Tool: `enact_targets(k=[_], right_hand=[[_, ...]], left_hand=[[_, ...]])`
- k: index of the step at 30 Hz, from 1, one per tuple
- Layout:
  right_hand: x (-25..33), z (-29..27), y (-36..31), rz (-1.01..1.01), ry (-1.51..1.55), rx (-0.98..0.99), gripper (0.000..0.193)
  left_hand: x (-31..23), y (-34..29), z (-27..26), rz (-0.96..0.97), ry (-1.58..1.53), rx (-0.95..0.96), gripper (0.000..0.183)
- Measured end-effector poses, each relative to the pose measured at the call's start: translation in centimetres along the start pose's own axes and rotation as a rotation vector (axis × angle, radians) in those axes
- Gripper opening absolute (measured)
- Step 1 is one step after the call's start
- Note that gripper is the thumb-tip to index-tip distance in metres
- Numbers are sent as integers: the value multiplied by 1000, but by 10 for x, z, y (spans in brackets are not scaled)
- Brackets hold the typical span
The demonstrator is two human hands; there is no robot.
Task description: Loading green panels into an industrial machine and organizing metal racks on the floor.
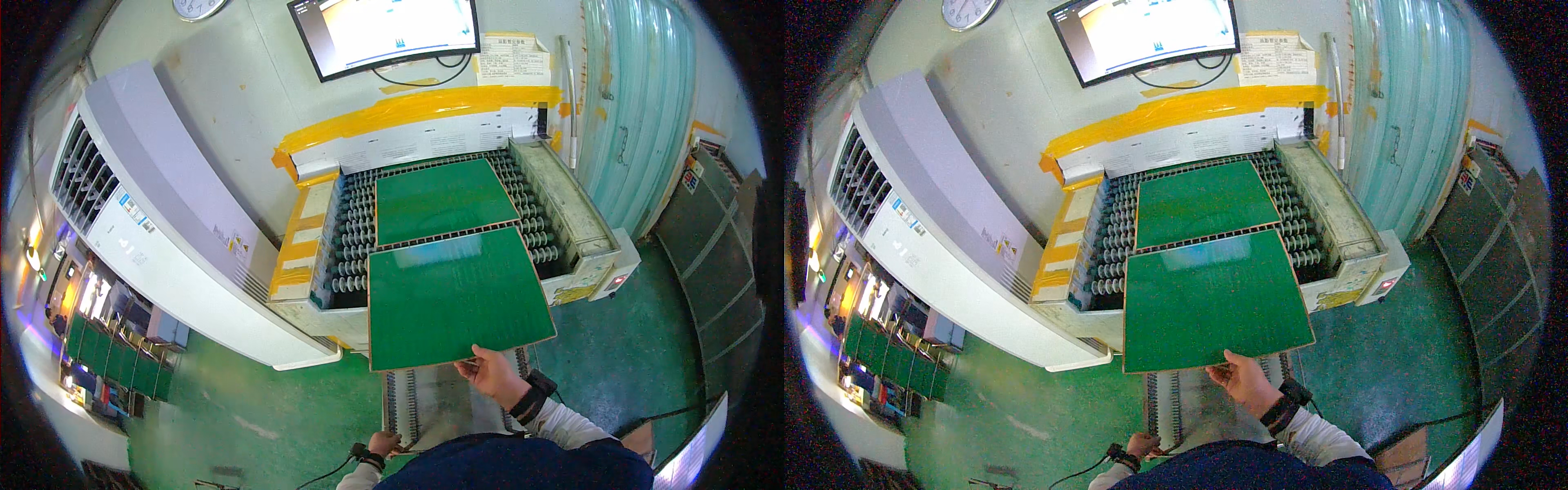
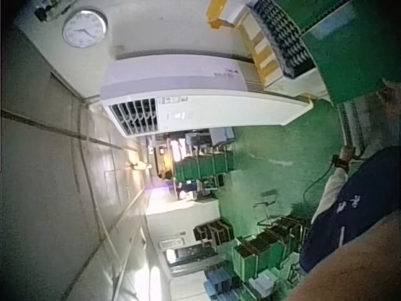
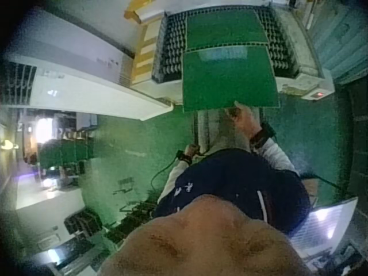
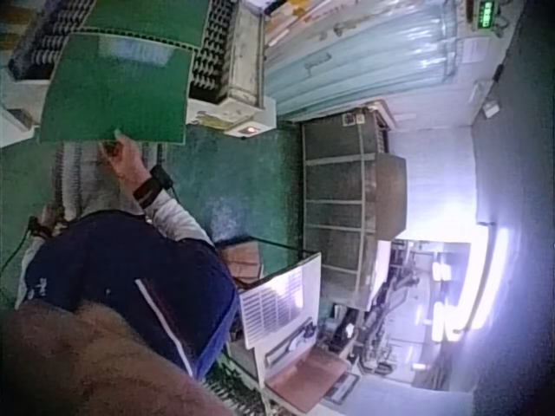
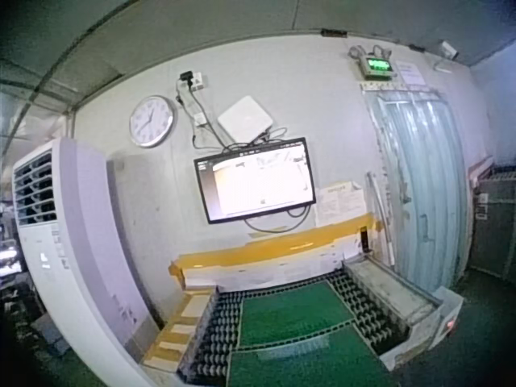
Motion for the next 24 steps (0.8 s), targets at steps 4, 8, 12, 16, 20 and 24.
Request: enact_targets(k=[4,8,12,16,20,24], right_hand=[[3,4,1,8,-16,4,28],[6,11,2,-35,-33,49,28],[10,14,5,-60,-59,61,30],[13,15,10,-71,-69,52,29],[16,16,15,-89,-93,15,29],[21,17,21,-84,-62,20,26]], left_hand=[[4,4,3,13,-35,26,30],[13,10,6,-24,-88,23,31],[15,10,7,-72,-83,41,29],[13,6,5,-40,-54,28,30],[15,9,5,-27,-71,26,34],[23,16,9,-30,-81,42,34]])
Point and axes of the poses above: each hand's wrist, its own y-axis towards the middle knuckle, its own z-axis out of the palm, x = y × z, the point moved 4 cm from there along y, towards the middle knuckle, and after that the axes turned 12 degrees about y, right-handed, at the moved point
